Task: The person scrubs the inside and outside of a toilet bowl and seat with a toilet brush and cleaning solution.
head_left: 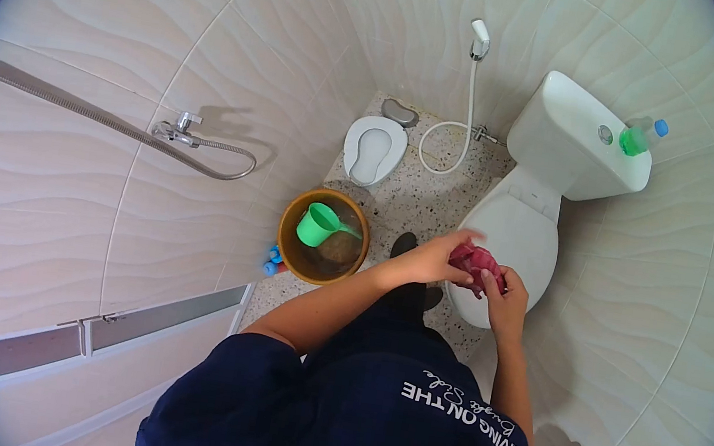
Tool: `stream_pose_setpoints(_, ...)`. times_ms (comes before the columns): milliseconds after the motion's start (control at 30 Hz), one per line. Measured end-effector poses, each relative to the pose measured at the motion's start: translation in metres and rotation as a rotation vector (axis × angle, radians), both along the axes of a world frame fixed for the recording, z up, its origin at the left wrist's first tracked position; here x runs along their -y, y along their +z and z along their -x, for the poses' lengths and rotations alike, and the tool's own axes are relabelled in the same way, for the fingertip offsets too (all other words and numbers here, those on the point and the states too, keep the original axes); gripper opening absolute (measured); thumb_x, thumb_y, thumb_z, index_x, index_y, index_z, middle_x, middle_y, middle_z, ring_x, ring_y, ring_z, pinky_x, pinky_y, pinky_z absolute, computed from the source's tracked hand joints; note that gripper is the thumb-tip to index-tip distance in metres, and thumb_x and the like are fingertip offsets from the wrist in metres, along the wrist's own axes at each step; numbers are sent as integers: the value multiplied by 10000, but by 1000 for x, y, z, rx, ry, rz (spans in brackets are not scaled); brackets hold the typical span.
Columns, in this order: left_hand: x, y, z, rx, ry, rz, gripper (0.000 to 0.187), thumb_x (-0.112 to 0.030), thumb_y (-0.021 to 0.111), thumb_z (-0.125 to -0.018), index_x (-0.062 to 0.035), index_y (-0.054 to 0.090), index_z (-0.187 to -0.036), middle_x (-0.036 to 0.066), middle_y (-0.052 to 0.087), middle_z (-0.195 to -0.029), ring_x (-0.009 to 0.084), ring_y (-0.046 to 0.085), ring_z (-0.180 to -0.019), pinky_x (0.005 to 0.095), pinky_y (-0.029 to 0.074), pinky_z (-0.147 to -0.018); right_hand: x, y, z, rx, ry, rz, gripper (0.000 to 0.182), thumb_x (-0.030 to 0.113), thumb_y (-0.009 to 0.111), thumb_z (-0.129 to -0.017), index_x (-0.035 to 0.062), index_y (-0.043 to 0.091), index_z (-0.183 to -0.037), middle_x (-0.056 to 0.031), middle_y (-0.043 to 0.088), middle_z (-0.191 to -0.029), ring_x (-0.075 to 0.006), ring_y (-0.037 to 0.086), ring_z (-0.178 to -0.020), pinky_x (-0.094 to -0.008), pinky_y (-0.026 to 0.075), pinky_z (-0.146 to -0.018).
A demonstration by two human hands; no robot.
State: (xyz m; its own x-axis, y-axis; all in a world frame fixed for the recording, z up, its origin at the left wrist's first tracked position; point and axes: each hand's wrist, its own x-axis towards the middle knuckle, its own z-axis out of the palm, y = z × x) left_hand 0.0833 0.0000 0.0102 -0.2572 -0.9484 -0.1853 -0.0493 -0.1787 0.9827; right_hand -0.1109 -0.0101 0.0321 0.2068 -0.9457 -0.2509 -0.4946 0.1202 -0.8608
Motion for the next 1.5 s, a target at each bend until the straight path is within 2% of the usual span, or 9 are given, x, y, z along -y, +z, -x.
stream_pose_setpoints(67, 5, -4, -10, 189, -95, 149, 481, -142, 711, -749, -22, 518, -1173, 174, 585, -972, 232, 583, -879, 334, 459, -776, 9, -8, -8, -11, 66, 38, 253, 182, 636, -814, -12, 594, -971, -106, 594, -794, -183, 562, -696, -294, 446, -623)
stream_pose_setpoints(167, 9, -39, -27, 382, 205, 337, 233, -157, 705, -756, -36, 636, -943, 135, 580, -953, 188, 563, -858, 304, 439, -790, 17, -25, -29, 29, 127, 153, 284, 219, 627, -823, 2, 596, -1002, -124, 600, -868, -220, 571, -777, -304, 454, -648)
stream_pose_setpoints(367, 46, -118, -100, 212, 378, 2, 247, -185, 713, -740, -9, 617, -884, 113, 610, -809, 209, 596, -744, 303, 468, -696, 29, -52, -49, -5, 125, -68, 331, 265, 609, -835, 25, 590, -1062, -147, 605, -985, -253, 577, -875, -328, 469, -713)
stream_pose_setpoints(700, 138, -241, -214, 467, 600, -192, 290, -243, 679, -758, -1, 613, -903, 155, 639, -815, 247, 621, -760, 338, 472, -693, 89, -85, -40, -184, 126, -259, 281, 229, 597, -834, 19, 599, -1020, -168, 617, -997, -299, 590, -896, -354, 467, -797)
stream_pose_setpoints(900, 172, -314, -268, 450, 693, -508, 549, -248, 630, -789, 31, 436, -1220, 200, 623, -963, 288, 608, -874, 341, 470, -771, 129, -91, -43, -260, 12, -327, 291, 218, 605, -826, 30, 587, -1048, -168, 607, -1017, -305, 582, -930, -366, 460, -813)
stream_pose_setpoints(1000, 177, -312, -285, 798, 573, -429, 535, -233, 592, -802, 47, 429, -1227, 256, 575, -1055, 321, 587, -928, 359, 451, -828, 151, -76, -39, -292, -56, -180, 296, 190, 619, -813, 31, 579, -1060, -168, 596, -1030, -306, 573, -945, -377, 456, -815)
stream_pose_setpoints(1267, 190, -291, -246, 656, 274, -344, 461, -229, 589, -804, 25, 489, -1175, 208, 588, -1027, 309, 566, -975, 372, 434, -844, 246, -11, 15, -182, -654, 255, 358, 98, 612, -824, 12, 498, -1152, -130, 543, -1158, -218, 541, -987, -284, 439, -819)
stream_pose_setpoints(1333, 189, -275, -226, 535, 206, -450, 446, -237, 589, -811, 8, 495, -1171, 190, 596, -1017, 292, 570, -967, 354, 435, -844, 277, -5, 44, 22, -779, 399, 410, 93, 607, -835, -3, 451, -1202, -132, 501, -1208, -211, 517, -1017, -301, 441, -827)
stream_pose_setpoints(1500, 175, -264, -209, 581, 14, -379, 386, -230, 564, -832, -9, 521, -1146, 161, 604, -1009, 257, 575, -949, 329, 436, -842, 343, 21, 86, -17, -891, 487, 746, 222, 733, -730, -24, 319, -1300, -189, 387, -1299, -268, 439, -1136, -368, 382, -932)
